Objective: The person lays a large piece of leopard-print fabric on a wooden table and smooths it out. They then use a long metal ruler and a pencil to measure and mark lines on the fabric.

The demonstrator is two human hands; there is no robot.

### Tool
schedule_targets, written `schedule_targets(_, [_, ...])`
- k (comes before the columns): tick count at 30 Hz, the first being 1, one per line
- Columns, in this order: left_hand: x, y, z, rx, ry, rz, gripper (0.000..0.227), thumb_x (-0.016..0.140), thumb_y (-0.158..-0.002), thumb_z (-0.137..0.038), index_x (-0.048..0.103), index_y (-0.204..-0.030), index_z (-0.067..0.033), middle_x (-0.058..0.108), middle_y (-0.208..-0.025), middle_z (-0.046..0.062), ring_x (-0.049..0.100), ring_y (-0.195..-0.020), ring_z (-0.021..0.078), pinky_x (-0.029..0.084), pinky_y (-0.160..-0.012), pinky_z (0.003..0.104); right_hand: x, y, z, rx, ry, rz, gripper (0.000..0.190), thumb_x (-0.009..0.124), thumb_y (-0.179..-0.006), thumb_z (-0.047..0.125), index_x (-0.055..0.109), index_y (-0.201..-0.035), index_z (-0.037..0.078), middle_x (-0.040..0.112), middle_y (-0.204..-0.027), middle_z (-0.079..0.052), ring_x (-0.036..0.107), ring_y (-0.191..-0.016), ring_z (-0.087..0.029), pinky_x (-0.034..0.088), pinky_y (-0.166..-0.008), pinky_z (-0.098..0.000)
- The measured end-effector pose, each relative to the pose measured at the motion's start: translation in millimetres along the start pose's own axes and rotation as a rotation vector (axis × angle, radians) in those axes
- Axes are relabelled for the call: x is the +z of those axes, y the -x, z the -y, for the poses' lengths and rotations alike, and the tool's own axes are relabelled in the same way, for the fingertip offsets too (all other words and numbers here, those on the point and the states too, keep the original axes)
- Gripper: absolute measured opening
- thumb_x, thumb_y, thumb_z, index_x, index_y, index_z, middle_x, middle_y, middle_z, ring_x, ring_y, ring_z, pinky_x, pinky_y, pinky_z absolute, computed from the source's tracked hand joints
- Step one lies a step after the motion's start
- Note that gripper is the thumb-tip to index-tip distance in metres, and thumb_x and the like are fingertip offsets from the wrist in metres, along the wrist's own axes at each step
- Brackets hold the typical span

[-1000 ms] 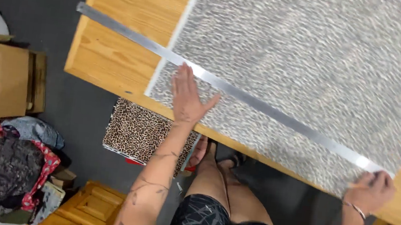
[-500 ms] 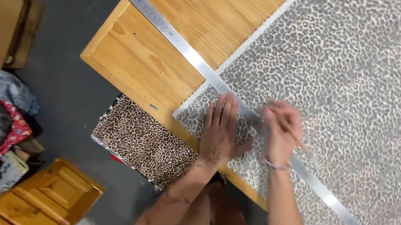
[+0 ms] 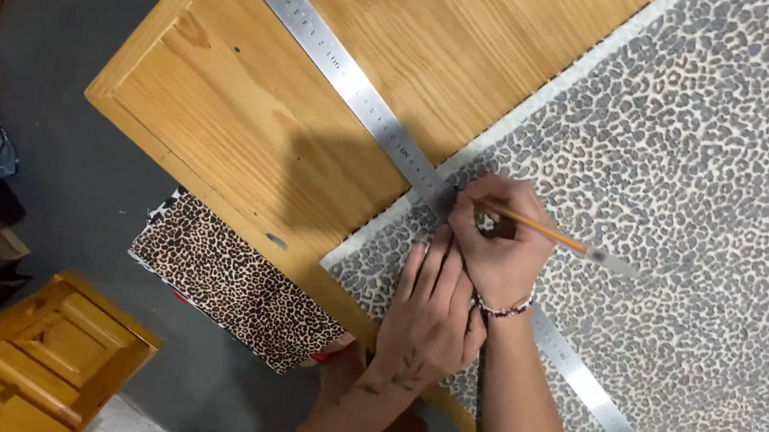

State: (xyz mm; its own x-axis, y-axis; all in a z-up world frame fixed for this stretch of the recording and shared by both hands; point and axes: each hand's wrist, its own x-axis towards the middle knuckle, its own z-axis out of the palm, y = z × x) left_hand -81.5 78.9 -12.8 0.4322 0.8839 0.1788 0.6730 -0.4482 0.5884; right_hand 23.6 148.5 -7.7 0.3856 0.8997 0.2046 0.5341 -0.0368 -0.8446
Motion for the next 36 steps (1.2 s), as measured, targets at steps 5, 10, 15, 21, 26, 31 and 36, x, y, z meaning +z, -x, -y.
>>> schedule_targets(5, [-26, -13, -1, 0.026, 0.056, 0.112, 0.053, 0.032, -0.101, -0.023, 0.056, -0.131, 0.0135, 0.052, -0.141, 0.030, 0.045, -0.138, 0.0432, 0.030, -0.119, 0.054, -3, -5, 15, -0.027, 0.036, 0.076, 0.014, 0.067, -0.083, -0.006, 0.065, -0.088, 0.007, 0.069, -0.087, -0.007, 0.064, -0.074, -0.016, 0.053, -0.067, -0.0276])
schedule_targets(10, [-26, -11, -1, 0.021, 0.058, 0.093, 0.051, 0.034, -0.101, -0.022, 0.057, -0.132, 0.0114, 0.053, -0.142, 0.029, 0.045, -0.139, 0.0432, 0.029, -0.120, 0.054, -1, -1, 16, 0.021, 0.079, 0.063, 0.011, 0.071, -0.085, -0.001, 0.068, -0.087, 0.010, 0.070, -0.085, -0.004, 0.066, -0.074, -0.014, 0.053, -0.067, -0.0264])
schedule_targets(15, [-24, -10, 0, 0.017, 0.128, 0.064, 0.048, 0.037, -0.099, -0.020, 0.058, -0.128, 0.0130, 0.053, -0.141, 0.031, 0.046, -0.137, 0.0449, 0.032, -0.118, 0.056, 0, -1, 18, -0.015, 0.096, 0.062, 0.013, 0.070, -0.085, -0.004, 0.068, -0.086, 0.009, 0.070, -0.085, -0.004, 0.064, -0.076, -0.015, 0.052, -0.072, -0.0279])
schedule_targets(21, [-26, -13, 0, 0.016, 0.159, 0.049, 0.049, 0.035, -0.099, -0.018, 0.057, -0.128, 0.0148, 0.052, -0.140, 0.032, 0.046, -0.136, 0.0455, 0.033, -0.116, 0.057, 0, -1, 17, -0.023, 0.095, 0.054, 0.013, 0.072, -0.085, -0.005, 0.069, -0.087, 0.008, 0.070, -0.086, -0.005, 0.064, -0.077, -0.016, 0.052, -0.072, -0.0280])
schedule_targets(26, [-27, -14, 0, 0.012, 0.174, 0.047, 0.050, 0.034, -0.100, -0.019, 0.055, -0.130, 0.0149, 0.051, -0.142, 0.032, 0.045, -0.138, 0.0452, 0.033, -0.117, 0.057, -1, -1, 17, -0.001, 0.077, 0.068, 0.014, 0.072, -0.083, -0.005, 0.069, -0.087, 0.008, 0.071, -0.087, -0.004, 0.065, -0.079, -0.016, 0.053, -0.074, -0.0279])
schedule_targets(31, [-26, -12, -1, 0.021, 0.152, 0.039, 0.050, 0.035, -0.098, -0.018, 0.056, -0.130, 0.0162, 0.051, -0.142, 0.032, 0.046, -0.137, 0.0446, 0.032, -0.118, 0.056, 0, -1, 19, 0.003, 0.060, 0.035, 0.015, 0.069, -0.084, -0.007, 0.069, -0.087, 0.007, 0.069, -0.086, -0.005, 0.062, -0.076, -0.015, 0.052, -0.070, -0.0269])
schedule_targets(36, [-30, -15, -1, 0.030, 0.155, 0.017, 0.051, 0.035, -0.099, -0.018, 0.055, -0.130, 0.0167, 0.052, -0.141, 0.032, 0.048, -0.135, 0.0451, 0.033, -0.117, 0.056, 0, 0, 14, -0.009, 0.047, 0.031, 0.014, 0.069, -0.085, -0.008, 0.069, -0.089, 0.005, 0.070, -0.088, -0.009, 0.064, -0.076, -0.017, 0.054, -0.069, -0.0271])
